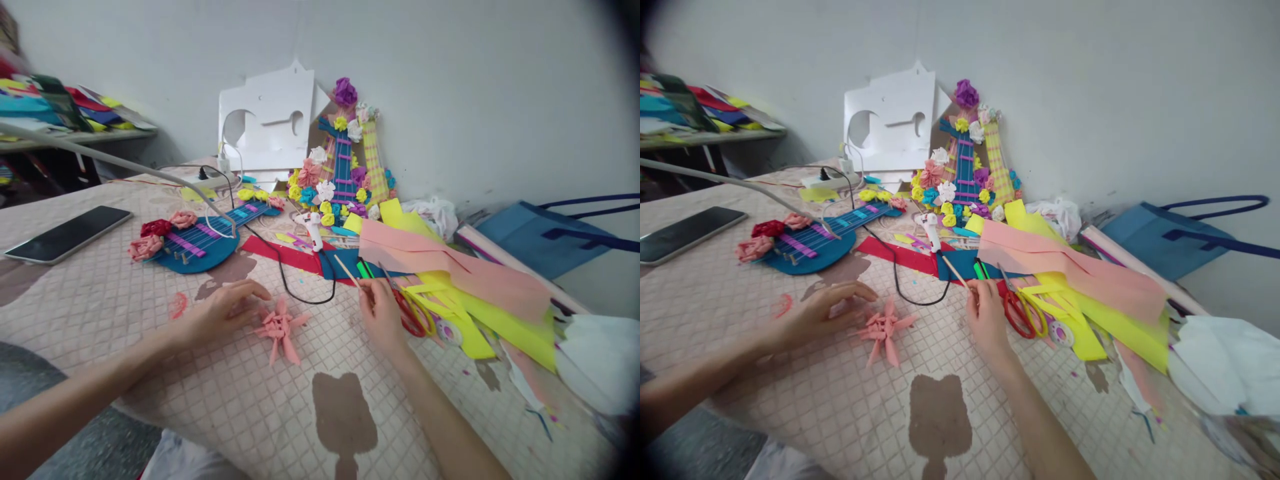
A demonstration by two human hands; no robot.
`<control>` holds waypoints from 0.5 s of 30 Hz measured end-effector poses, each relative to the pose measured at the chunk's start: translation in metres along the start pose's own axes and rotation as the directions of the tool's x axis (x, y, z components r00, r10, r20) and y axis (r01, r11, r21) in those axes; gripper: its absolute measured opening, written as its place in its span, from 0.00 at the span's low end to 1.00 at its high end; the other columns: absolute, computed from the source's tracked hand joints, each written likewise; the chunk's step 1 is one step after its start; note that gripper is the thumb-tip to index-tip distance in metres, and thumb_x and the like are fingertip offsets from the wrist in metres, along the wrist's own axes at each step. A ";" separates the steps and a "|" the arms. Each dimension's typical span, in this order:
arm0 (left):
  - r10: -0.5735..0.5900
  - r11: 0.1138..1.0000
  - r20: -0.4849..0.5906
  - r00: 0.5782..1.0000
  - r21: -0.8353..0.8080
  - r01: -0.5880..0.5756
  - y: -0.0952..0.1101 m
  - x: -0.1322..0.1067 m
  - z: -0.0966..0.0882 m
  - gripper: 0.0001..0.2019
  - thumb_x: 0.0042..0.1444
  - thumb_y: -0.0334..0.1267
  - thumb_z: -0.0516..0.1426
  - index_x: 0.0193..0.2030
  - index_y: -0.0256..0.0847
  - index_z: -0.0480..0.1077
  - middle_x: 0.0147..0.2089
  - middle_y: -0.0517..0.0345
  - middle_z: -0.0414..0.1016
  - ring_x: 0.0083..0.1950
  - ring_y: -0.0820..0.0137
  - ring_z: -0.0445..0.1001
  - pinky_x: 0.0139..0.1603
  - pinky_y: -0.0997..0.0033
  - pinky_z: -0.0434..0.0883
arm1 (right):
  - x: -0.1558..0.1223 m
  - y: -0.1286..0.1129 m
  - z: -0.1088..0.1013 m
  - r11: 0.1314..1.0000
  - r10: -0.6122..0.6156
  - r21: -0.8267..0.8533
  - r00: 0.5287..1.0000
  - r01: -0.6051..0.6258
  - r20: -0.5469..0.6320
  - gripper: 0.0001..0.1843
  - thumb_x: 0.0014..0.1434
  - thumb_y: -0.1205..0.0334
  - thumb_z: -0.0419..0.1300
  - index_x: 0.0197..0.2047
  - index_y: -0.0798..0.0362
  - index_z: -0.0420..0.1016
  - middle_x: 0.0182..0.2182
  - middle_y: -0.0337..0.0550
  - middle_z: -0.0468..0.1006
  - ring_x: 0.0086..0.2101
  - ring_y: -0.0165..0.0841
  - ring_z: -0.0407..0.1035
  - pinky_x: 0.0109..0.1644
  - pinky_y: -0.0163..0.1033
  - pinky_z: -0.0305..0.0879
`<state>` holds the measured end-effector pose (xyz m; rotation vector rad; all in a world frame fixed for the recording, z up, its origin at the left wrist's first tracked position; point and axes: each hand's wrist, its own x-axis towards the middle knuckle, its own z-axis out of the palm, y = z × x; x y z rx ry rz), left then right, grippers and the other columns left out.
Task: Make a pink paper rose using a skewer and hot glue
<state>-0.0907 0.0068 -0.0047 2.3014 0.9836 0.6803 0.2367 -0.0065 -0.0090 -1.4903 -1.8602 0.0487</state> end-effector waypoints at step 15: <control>0.319 0.938 0.076 0.945 0.119 -0.326 -0.002 0.058 -0.008 0.08 0.62 0.29 0.51 0.40 0.38 0.72 0.43 0.51 0.72 0.45 0.67 0.71 0.48 0.66 0.68 | -0.034 -0.053 0.004 0.943 -0.156 0.330 0.939 0.049 0.306 0.07 0.66 0.63 0.50 0.43 0.51 0.69 0.35 0.40 0.74 0.34 0.30 0.68 0.36 0.35 0.62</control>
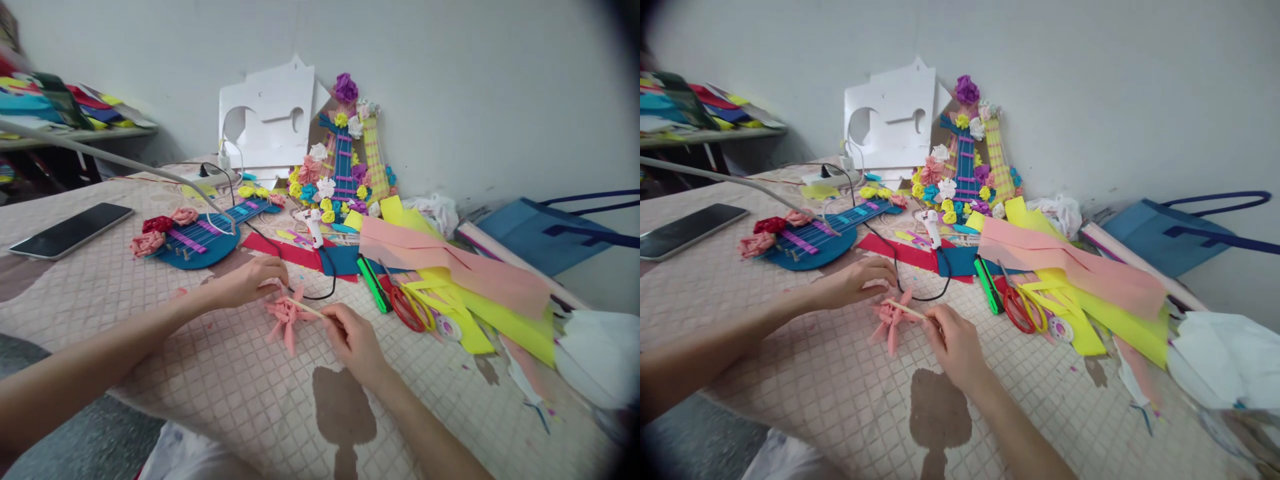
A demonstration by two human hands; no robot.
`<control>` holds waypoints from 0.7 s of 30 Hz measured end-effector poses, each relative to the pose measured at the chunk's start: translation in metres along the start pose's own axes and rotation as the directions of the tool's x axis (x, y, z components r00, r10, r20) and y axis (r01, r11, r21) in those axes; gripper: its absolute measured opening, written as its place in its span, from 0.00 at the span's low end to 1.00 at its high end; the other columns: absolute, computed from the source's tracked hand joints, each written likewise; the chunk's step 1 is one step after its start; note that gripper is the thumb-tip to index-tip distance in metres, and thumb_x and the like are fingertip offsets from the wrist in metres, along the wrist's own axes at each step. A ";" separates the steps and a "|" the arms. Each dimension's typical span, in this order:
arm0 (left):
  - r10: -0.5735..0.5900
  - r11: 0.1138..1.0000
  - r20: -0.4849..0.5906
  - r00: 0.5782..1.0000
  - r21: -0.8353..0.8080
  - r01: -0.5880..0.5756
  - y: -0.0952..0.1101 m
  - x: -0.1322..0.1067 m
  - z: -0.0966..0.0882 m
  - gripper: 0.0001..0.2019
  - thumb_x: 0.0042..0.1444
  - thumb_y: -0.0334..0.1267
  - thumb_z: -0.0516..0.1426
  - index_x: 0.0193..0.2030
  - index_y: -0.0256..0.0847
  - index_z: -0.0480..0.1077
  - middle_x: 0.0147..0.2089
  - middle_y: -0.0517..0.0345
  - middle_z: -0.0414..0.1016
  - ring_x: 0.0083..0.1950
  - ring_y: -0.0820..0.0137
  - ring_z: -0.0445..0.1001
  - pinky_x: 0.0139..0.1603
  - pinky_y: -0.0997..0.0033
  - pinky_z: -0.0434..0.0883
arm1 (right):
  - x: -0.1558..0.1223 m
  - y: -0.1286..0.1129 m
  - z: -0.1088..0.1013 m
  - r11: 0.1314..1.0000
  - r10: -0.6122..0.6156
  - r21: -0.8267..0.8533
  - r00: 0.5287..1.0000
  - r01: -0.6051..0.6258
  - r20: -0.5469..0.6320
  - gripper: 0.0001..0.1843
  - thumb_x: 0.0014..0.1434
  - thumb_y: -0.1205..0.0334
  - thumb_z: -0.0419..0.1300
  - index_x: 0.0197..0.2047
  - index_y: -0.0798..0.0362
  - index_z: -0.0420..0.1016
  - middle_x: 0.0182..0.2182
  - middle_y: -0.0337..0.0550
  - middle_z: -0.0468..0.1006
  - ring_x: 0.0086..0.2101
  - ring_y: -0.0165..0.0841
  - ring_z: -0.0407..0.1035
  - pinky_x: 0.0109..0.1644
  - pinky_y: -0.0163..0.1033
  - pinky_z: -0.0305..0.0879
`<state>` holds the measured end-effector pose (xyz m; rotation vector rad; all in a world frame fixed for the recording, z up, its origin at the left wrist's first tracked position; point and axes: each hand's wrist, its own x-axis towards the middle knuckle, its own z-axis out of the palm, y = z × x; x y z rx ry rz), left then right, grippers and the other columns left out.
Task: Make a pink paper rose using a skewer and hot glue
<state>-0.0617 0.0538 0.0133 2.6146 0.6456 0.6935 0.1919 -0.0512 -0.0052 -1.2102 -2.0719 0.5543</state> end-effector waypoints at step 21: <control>-0.036 0.975 -0.217 0.975 0.209 0.082 0.088 -0.064 0.038 0.08 0.62 0.34 0.55 0.48 0.45 0.67 0.47 0.57 0.73 0.52 0.64 0.66 0.57 0.57 0.55 | 0.000 -0.012 0.003 0.921 -0.301 -0.218 0.945 0.323 0.129 0.09 0.66 0.68 0.51 0.42 0.51 0.71 0.47 0.46 0.75 0.46 0.35 0.69 0.48 0.42 0.69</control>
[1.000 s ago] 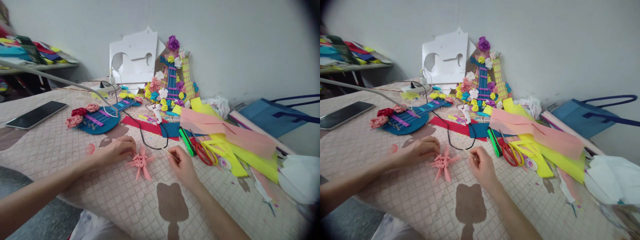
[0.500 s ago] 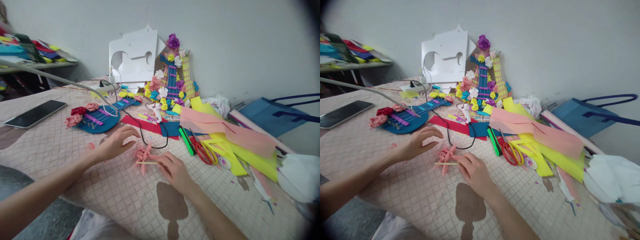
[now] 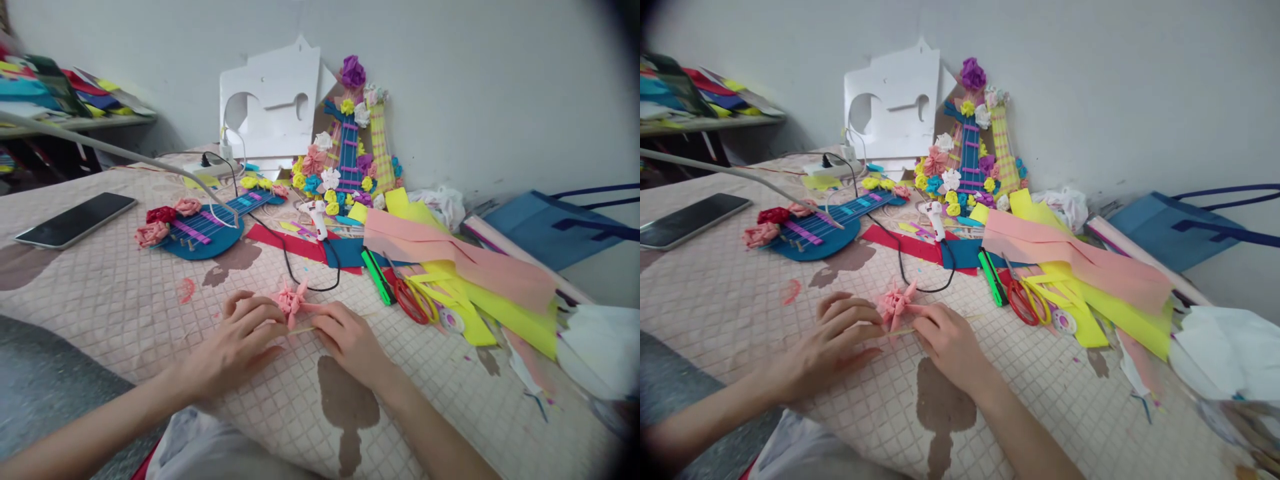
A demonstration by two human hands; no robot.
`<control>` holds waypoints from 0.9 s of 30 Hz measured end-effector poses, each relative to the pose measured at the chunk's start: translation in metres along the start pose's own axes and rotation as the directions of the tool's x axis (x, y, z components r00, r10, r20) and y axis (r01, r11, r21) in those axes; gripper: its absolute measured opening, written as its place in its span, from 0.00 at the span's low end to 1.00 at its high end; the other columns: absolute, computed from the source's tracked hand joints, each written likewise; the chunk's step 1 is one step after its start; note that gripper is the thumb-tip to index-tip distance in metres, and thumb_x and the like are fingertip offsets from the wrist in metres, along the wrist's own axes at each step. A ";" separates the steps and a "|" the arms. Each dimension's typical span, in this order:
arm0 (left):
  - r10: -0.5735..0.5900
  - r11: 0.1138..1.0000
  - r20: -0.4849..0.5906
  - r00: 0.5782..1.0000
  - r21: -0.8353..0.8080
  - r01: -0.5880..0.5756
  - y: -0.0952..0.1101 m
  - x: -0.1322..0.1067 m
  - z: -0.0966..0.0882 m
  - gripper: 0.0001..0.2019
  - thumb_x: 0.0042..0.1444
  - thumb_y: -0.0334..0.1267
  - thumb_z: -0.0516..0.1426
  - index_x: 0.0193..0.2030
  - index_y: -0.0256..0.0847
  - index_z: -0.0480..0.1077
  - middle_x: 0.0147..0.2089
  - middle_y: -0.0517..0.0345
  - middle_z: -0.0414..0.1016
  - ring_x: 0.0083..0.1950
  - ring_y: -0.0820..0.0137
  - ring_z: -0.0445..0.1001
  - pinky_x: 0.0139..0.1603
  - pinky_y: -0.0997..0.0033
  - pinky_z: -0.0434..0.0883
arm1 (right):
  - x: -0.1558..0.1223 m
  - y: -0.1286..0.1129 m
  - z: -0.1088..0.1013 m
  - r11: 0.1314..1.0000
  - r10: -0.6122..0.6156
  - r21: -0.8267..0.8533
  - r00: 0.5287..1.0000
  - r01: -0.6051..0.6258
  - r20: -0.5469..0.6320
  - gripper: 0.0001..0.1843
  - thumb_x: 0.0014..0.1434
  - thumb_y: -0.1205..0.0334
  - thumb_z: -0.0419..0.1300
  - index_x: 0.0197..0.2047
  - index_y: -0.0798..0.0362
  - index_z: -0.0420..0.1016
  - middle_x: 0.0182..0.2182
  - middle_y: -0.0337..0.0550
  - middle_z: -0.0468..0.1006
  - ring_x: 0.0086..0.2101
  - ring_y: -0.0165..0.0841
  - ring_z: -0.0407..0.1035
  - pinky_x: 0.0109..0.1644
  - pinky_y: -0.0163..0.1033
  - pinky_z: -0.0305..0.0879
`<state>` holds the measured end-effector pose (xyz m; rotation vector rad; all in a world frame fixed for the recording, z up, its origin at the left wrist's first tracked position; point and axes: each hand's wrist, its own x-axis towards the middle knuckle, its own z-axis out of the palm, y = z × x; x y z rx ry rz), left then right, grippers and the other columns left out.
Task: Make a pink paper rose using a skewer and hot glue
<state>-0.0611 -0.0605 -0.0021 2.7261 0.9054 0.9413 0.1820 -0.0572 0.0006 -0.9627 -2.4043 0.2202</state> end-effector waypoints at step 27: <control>-0.024 0.986 -0.111 0.994 0.163 0.042 0.012 0.002 0.019 0.10 0.66 0.30 0.48 0.40 0.44 0.70 0.40 0.59 0.77 0.49 0.67 0.70 0.65 0.51 0.42 | -0.001 -0.002 0.007 0.997 0.037 0.059 0.998 -0.040 0.047 0.08 0.66 0.67 0.49 0.40 0.51 0.70 0.42 0.46 0.74 0.50 0.36 0.68 0.51 0.44 0.69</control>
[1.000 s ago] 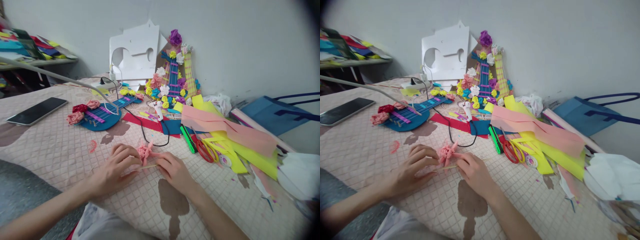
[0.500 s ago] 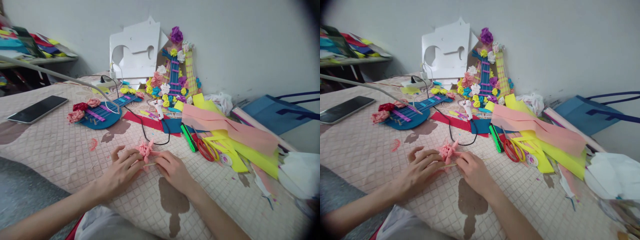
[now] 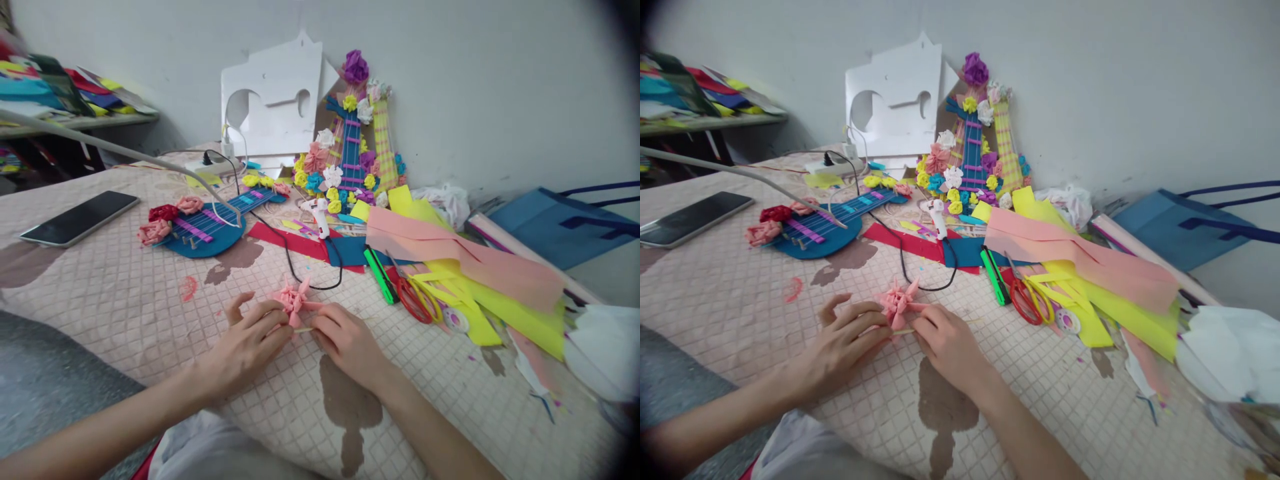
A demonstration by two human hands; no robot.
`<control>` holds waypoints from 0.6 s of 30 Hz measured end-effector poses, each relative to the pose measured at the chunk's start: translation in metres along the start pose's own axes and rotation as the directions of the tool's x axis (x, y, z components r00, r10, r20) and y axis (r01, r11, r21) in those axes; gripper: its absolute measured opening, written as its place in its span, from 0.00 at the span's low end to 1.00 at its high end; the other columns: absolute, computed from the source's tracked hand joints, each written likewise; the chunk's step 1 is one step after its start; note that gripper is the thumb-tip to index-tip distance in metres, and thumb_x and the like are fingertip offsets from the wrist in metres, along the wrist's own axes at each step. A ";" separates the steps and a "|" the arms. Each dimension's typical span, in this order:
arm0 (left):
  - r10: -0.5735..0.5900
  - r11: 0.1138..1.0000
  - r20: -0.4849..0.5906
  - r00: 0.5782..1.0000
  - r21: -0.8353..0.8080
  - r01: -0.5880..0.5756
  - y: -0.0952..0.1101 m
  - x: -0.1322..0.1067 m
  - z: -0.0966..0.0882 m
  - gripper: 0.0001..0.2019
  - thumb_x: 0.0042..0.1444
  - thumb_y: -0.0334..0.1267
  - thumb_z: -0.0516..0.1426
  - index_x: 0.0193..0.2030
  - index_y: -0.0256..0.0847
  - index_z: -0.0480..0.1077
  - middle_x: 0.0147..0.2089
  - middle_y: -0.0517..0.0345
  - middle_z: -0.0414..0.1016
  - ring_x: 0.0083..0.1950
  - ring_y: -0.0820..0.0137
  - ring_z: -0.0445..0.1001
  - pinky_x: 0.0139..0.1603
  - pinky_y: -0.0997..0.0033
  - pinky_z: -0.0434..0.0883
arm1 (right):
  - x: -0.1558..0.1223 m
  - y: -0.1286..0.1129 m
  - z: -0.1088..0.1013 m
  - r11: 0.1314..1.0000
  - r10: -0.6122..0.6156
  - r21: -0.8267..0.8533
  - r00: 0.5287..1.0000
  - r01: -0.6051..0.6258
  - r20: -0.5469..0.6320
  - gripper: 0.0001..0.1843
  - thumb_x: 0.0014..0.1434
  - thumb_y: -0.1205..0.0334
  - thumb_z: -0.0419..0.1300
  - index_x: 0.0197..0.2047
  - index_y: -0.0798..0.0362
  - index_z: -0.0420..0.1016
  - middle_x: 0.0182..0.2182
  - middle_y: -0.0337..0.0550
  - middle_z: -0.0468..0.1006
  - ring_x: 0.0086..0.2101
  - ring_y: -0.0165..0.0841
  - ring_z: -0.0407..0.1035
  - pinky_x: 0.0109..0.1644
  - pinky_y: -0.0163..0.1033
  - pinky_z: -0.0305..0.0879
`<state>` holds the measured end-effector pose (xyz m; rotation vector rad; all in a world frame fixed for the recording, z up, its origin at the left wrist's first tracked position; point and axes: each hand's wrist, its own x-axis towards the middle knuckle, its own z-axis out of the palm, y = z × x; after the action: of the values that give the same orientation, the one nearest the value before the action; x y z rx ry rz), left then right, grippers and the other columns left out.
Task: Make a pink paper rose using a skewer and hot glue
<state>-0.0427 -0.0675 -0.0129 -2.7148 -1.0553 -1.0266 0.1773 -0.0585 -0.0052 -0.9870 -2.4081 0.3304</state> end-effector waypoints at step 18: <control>-0.052 0.998 0.023 0.998 -0.041 0.053 0.000 0.001 0.001 0.09 0.64 0.31 0.51 0.43 0.45 0.71 0.39 0.61 0.77 0.50 0.66 0.70 0.66 0.52 0.42 | 0.001 -0.003 0.000 1.000 -0.001 0.004 1.000 0.001 0.002 0.08 0.66 0.68 0.50 0.42 0.50 0.70 0.43 0.46 0.74 0.52 0.36 0.67 0.52 0.45 0.70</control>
<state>-0.0416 -0.0667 -0.0132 -2.7513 -1.1270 -1.0401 0.1756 -0.0599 -0.0037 -0.9836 -2.4090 0.3365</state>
